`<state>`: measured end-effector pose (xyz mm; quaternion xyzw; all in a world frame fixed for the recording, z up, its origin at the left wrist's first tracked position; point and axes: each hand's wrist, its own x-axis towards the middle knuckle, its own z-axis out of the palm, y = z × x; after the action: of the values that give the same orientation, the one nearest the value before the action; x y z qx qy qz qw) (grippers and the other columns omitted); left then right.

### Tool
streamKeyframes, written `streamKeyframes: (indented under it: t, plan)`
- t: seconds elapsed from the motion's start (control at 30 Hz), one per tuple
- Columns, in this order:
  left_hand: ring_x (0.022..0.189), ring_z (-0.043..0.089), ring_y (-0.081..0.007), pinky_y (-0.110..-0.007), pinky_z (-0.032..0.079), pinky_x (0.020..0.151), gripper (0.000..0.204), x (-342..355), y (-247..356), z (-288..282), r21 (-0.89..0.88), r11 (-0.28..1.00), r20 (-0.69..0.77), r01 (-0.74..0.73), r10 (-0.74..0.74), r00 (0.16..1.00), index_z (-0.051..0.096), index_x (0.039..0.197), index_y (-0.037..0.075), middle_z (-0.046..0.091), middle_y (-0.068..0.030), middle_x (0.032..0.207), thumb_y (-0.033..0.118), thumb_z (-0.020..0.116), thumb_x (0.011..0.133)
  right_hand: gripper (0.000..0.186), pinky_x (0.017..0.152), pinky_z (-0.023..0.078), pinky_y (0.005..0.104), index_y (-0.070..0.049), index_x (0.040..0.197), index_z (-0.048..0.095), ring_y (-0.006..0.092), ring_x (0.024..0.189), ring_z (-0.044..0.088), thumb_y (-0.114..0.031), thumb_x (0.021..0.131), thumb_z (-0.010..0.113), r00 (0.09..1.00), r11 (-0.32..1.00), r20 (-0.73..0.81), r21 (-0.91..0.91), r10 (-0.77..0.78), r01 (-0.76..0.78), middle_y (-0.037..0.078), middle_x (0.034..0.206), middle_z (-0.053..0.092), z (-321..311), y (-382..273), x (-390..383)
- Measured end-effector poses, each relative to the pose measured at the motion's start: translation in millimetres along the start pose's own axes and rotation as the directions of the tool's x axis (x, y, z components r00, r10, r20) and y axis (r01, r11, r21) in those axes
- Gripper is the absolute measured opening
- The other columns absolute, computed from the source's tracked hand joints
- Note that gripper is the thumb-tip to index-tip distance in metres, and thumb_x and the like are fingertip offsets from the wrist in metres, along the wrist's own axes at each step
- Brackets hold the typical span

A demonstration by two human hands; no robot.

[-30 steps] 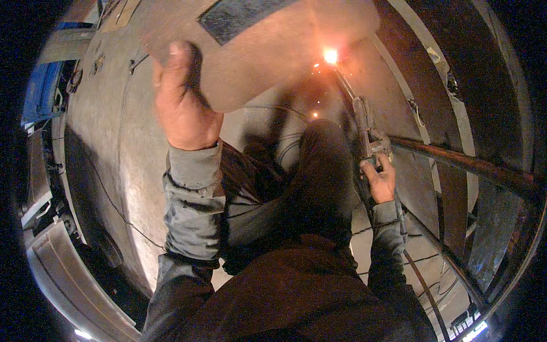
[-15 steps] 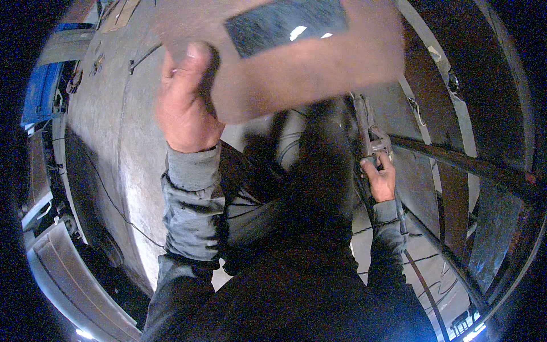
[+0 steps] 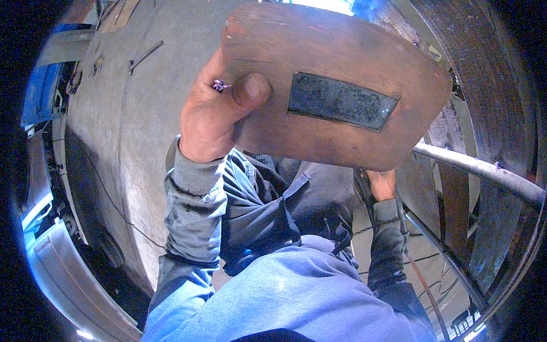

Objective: The person kneels on the floor and welds a metal frame structure using a welding torch and a handheld protective shield. They repeatedly lower the shield to protect their eyes while creating welds along the frame's joints.

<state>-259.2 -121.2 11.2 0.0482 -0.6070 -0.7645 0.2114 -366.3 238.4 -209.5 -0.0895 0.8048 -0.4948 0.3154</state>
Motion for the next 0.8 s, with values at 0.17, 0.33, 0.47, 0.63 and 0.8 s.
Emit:
streamKeyframes:
  t: [0.17,0.33,0.47,0.63,0.8]
  plan:
    - [0.121,0.059,-0.0208,-0.036,0.046,0.105,0.058,-1.7,1.3,0.2,0.023,1.000,-0.022,0.016,-0.015,1.000,0.051,0.143,0.000,0.065,-0.0100,0.129,0.021,0.074,0.094,0.018,0.080,0.052,0.0346,0.004,0.098,0.071,0.0216,0.090,0.068,-0.011,0.088,0.072,0.990,0.998,-0.138,0.060,-0.016,0.024,0.010,0.099,0.072,18.5,-45.6,-10.2]
    - [0.119,0.060,-0.0223,-0.037,0.048,0.103,0.058,-0.1,3.1,-0.4,0.030,0.999,-0.007,0.014,-0.014,1.000,0.052,0.142,0.000,0.066,-0.0117,0.127,0.024,0.074,0.094,0.020,0.069,0.054,0.0324,0.003,0.103,0.067,0.0194,0.079,0.068,-0.007,0.088,0.072,0.997,0.996,-0.081,0.094,0.004,0.004,0.010,0.094,0.071,9.9,-13.8,-1.3]
    - [0.119,0.061,-0.0234,-0.038,0.048,0.103,0.057,0.7,0.9,-1.7,0.061,0.998,0.003,0.001,-0.001,1.000,0.053,0.141,0.000,0.066,-0.0127,0.125,0.023,0.074,0.094,0.015,0.065,0.053,0.0317,0.003,0.100,0.067,0.0188,0.075,0.067,-0.005,0.088,0.071,0.993,0.993,-0.094,0.081,-0.074,0.081,0.011,0.091,0.070,8.5,4.8,5.1]
    - [0.119,0.061,-0.0238,-0.038,0.048,0.103,0.056,-0.9,4.4,-1.8,0.106,0.994,-0.025,0.013,-0.011,1.000,0.053,0.141,0.000,0.067,-0.0129,0.125,0.023,0.073,0.094,0.007,0.064,0.052,0.0297,0.003,0.091,0.069,0.0178,0.074,0.067,-0.005,0.089,0.069,0.996,0.990,-0.080,0.131,-0.039,0.050,0.009,0.085,0.070,13.9,-14.5,1.3]
    - [0.118,0.061,-0.0236,-0.037,0.048,0.102,0.059,0.8,1.3,-2.8,0.060,0.998,-0.009,-0.005,0.006,1.000,0.053,0.141,-0.001,0.066,-0.0131,0.126,0.026,0.074,0.093,0.008,0.065,0.052,0.0295,0.002,0.091,0.070,0.0174,0.075,0.068,-0.007,0.090,0.069,0.999,0.994,-0.035,0.107,-0.027,0.031,0.009,0.087,0.071,12.1,-19.9,0.9]
